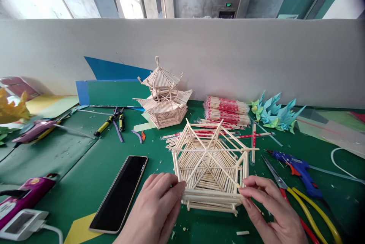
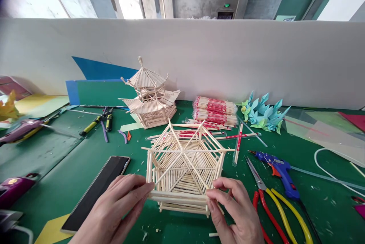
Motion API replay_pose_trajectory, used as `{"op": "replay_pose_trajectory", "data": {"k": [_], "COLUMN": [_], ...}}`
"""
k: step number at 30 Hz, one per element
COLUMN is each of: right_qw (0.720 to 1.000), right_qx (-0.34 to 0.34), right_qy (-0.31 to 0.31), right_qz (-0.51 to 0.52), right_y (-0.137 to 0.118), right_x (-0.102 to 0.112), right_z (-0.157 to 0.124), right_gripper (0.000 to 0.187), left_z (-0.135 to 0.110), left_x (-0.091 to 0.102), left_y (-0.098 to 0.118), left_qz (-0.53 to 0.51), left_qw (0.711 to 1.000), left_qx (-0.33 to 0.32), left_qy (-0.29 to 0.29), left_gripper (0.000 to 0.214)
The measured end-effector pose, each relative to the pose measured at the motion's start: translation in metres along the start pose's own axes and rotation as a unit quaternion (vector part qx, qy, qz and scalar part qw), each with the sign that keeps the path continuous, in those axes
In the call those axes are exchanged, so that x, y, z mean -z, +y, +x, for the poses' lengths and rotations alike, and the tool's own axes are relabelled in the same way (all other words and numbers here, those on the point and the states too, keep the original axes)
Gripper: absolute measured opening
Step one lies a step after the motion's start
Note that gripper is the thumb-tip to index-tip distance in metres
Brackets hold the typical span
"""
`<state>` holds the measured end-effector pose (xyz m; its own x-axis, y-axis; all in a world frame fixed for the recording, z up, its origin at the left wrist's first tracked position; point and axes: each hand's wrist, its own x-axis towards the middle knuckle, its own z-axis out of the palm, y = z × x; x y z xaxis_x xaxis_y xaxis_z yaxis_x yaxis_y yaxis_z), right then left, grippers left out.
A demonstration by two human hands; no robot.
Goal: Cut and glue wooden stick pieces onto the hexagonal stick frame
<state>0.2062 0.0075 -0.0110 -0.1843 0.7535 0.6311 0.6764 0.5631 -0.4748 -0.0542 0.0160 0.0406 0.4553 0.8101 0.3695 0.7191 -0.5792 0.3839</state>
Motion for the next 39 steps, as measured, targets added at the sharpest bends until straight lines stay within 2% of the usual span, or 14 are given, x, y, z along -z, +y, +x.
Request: {"op": "replay_pose_trajectory", "data": {"k": [5,11,28,39], "right_qw": [1.0,1.0,1.0,1.0], "right_qx": [0.002,0.009,0.014,0.008], "right_qy": [-0.006,-0.015,-0.01,-0.013], "right_qz": [-0.004,-0.009,0.002,0.005], "right_y": [-0.0001,0.0013,0.0043,0.0002], "right_x": [0.0001,-0.0001,-0.0019,-0.0032], "right_z": [-0.001,-0.0031,-0.0027,-0.0029], "right_gripper": [0.016,0.022,0.021,0.018], "left_z": [0.0006,0.0009,0.0001,-0.0018], "left_x": [0.0022,0.0017,0.0021,0.0015], "left_y": [0.002,0.0005,-0.0006,-0.0042], "left_qz": [-0.002,0.011,-0.006,0.003], "left_qw": [1.0,1.0,1.0,1.0], "left_qx": [0.011,-0.009,0.005,-0.011], "left_qy": [-0.009,0.004,-0.02,0.0], "left_gripper": [0.027,0.026,0.024,0.025]}}
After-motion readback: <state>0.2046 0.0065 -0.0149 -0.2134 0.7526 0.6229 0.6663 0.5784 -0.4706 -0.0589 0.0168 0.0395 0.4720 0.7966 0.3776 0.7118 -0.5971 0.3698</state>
